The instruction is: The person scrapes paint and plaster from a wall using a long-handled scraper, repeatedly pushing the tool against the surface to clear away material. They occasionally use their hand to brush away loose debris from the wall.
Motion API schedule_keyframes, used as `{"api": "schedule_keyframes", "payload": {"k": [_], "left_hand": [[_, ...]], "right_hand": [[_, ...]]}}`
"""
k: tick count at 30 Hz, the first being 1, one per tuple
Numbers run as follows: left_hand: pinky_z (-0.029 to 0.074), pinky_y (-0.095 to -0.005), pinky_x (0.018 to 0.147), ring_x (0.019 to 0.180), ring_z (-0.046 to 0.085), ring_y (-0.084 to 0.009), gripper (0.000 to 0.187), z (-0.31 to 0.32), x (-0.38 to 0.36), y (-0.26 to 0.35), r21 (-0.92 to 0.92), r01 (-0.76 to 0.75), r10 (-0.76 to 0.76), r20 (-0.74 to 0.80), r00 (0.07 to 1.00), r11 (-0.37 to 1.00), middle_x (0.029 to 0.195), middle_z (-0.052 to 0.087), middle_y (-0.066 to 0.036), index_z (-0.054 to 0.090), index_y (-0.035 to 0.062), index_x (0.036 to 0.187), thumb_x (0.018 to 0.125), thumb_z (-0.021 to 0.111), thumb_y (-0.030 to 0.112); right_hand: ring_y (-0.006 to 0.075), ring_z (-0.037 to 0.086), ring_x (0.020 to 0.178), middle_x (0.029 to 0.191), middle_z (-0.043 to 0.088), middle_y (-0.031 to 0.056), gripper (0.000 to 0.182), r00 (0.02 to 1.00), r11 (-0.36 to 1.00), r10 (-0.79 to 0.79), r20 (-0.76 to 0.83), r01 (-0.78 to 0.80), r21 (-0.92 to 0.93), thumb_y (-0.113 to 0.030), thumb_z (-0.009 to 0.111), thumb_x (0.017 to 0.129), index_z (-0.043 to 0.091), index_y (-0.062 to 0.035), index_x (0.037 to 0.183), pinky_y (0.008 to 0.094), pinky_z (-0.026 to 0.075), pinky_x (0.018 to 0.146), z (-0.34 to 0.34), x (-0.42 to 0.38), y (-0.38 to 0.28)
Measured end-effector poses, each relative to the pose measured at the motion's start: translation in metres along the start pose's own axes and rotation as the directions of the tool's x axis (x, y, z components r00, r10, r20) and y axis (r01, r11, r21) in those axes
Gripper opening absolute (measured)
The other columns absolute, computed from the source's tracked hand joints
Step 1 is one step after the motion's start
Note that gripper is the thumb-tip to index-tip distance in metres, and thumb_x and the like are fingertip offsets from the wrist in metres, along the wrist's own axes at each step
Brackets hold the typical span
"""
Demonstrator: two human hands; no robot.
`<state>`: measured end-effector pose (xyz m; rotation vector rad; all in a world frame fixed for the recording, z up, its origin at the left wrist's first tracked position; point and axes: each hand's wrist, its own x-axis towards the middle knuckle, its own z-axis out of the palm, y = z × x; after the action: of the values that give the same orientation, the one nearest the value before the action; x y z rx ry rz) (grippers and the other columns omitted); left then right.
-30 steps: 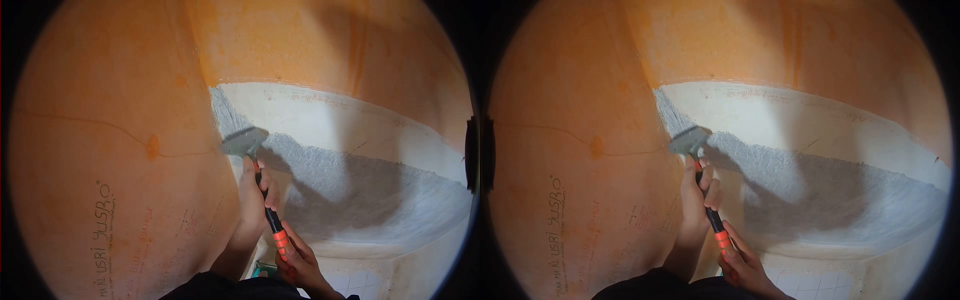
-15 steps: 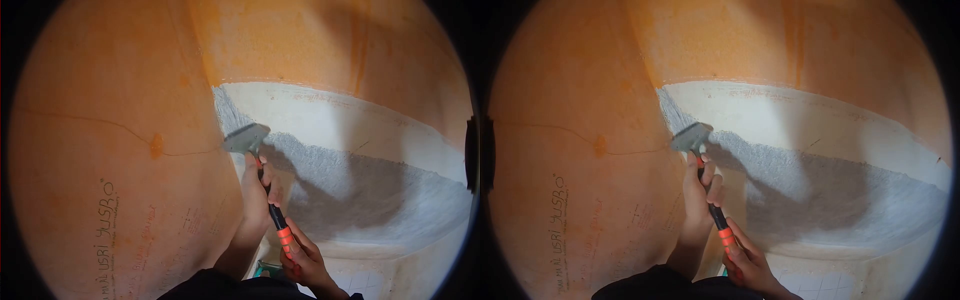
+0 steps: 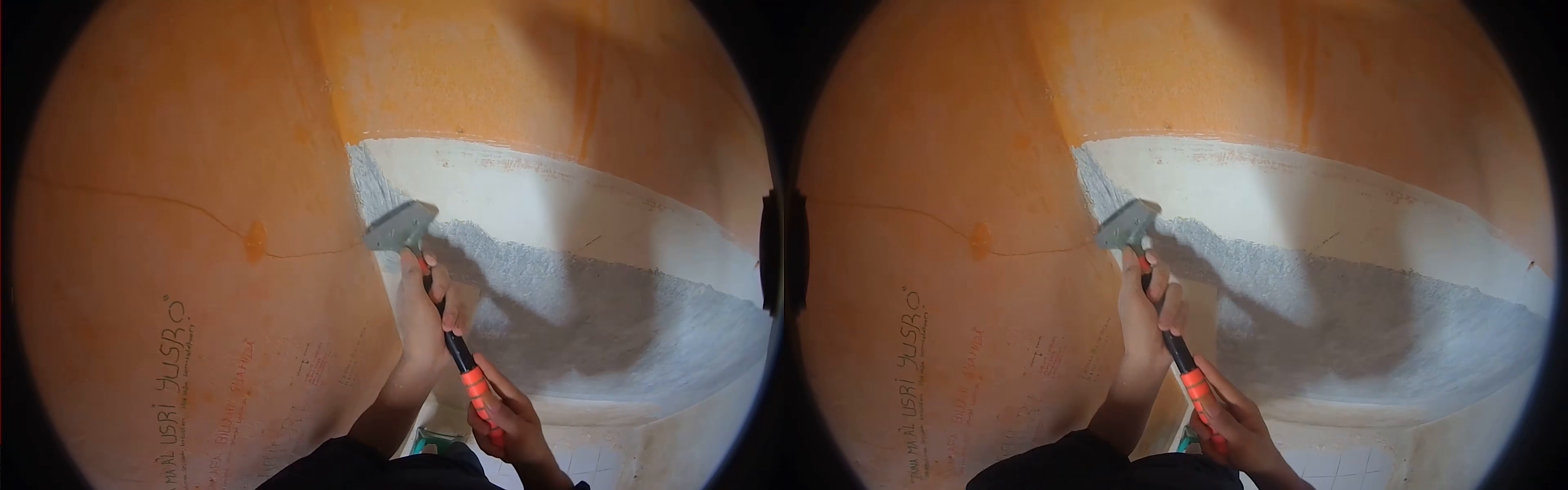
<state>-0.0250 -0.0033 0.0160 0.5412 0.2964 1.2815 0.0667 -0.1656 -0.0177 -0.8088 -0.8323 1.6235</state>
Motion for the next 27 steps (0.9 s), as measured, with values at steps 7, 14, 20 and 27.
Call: {"api": "schedule_keyframes", "payload": {"k": [7,14,20,27], "left_hand": [[0.026,-0.0227,0.028,0.033,0.024,-0.0068,0.037,0.001,0.002,0.007,0.061,0.025,-0.025,-0.009,1.0,0.998,0.06,0.033,0.006,0.046,0.0155,0.096,0.104,0.03,0.048],[0.027,-0.0221,0.028,0.034,0.025,-0.0068,0.037,0.008,0.005,0.001,-0.06,-0.015,0.018,0.049,0.999,0.998,0.061,0.033,0.005,0.045,0.0151,0.096,0.104,0.029,0.048],[0.029,-0.0209,0.028,0.034,0.025,-0.0064,0.035,0.02,0.003,0.002,-0.088,-0.055,0.056,0.008,0.998,0.995,0.062,0.032,0.005,0.043,0.014,0.094,0.104,0.03,0.045],[0.031,-0.0213,0.028,0.035,0.027,-0.0067,0.034,0.025,0.004,0.002,-0.093,-0.102,0.104,0.018,0.994,0.99,0.063,0.033,0.005,0.043,0.0131,0.095,0.105,0.031,0.043]], "right_hand": [[0.008,0.051,0.054,0.072,0.059,0.0071,0.061,0.891,0.602,-0.448,0.075,0.364,-0.711,-0.008,0.056,0.088,0.034,0.006,0.144,0.0226,0.043,0.054,-0.001,-0.01,0.02],[0.0045,0.046,0.051,0.061,0.054,0.0003,0.041,0.762,0.56,-0.637,-0.117,0.353,-0.75,-0.007,0.047,0.092,0.052,0.006,0.131,0.0221,0.037,0.049,0.004,-0.01,0.019],[0.0024,0.041,0.053,0.062,0.05,-0.0033,0.042,0.787,0.675,-0.579,-0.211,0.318,-0.666,-0.016,0.05,0.094,0.054,0.0053,0.13,0.021,0.033,0.049,0.013,-0.019,-0.004],[0.0017,0.038,0.051,0.061,0.049,-0.0042,0.043,0.785,0.687,-0.573,-0.235,0.303,-0.661,-0.02,0.051,0.095,0.054,0.005,0.13,0.0201,0.029,0.048,0.016,-0.022,-0.019]]}}
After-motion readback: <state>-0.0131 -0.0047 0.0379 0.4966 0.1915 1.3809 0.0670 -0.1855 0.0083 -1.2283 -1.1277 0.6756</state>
